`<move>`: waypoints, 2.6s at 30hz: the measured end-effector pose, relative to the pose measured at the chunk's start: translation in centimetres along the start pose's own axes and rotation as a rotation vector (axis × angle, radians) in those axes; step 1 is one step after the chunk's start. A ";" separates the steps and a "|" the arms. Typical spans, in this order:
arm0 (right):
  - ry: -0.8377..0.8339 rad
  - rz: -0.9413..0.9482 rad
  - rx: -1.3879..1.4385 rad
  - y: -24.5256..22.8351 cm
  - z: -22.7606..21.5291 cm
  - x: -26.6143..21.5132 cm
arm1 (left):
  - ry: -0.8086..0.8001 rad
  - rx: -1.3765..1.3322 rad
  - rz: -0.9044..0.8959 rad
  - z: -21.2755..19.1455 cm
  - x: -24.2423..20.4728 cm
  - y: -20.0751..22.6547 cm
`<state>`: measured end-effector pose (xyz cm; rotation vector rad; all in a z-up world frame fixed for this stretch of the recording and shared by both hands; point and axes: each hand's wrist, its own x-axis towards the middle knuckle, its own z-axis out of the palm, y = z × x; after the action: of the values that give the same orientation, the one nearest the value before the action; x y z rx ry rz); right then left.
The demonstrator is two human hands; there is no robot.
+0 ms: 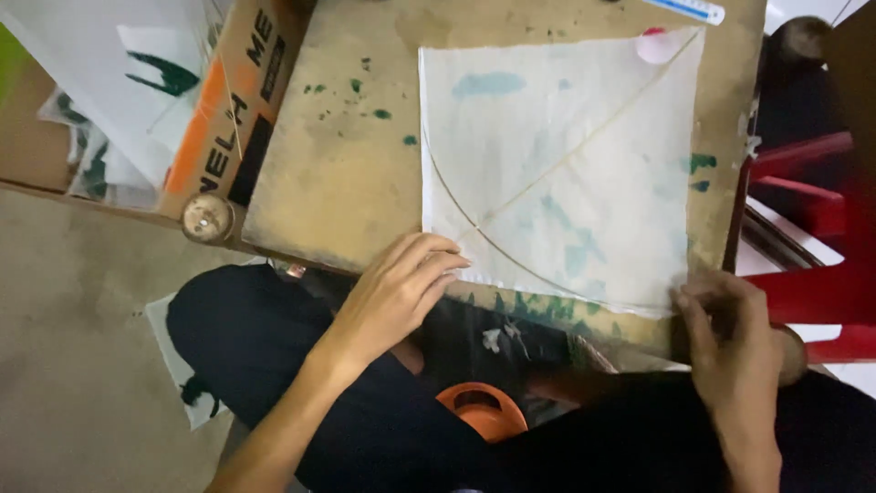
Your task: Finishing the edges of a kite by applying glue and folding the paper over the bamboo frame.
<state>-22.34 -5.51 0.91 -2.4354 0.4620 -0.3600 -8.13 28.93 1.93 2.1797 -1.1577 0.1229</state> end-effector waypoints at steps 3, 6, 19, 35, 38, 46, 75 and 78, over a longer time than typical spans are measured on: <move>-0.011 -0.086 -0.020 1.4 -0.1 0.0 | 0.018 0.056 -0.033 0.6 -1.0 0.2; -0.028 -0.050 0.011 1.2 -0.8 0.0 | 0.061 0.054 0.018 0.5 0.1 1.1; -0.279 -0.017 0.112 0.3 -2.1 1.7 | -0.014 0.124 0.040 2.3 0.3 0.2; -0.343 -0.073 0.064 1.4 -2.0 1.9 | -0.091 0.072 -0.077 1.2 -0.9 -0.3; -0.362 -0.010 0.013 0.6 -2.0 2.2 | -0.081 0.117 -0.058 1.1 -0.8 -0.5; -0.483 0.147 -0.008 -1.3 -3.0 2.8 | -0.112 0.153 -0.056 0.3 -1.1 -0.9; -0.458 -0.175 -0.697 -4.2 5.2 2.0 | -0.021 0.299 0.032 -0.3 -3.2 -2.5; -0.294 -0.810 -0.190 -7.5 8.9 0.8 | 0.002 0.365 0.082 0.1 -3.1 -2.5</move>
<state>-16.65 4.49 -1.06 -2.7055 -0.6699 -0.2798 -8.09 32.00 -0.55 2.4429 -1.3064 0.3999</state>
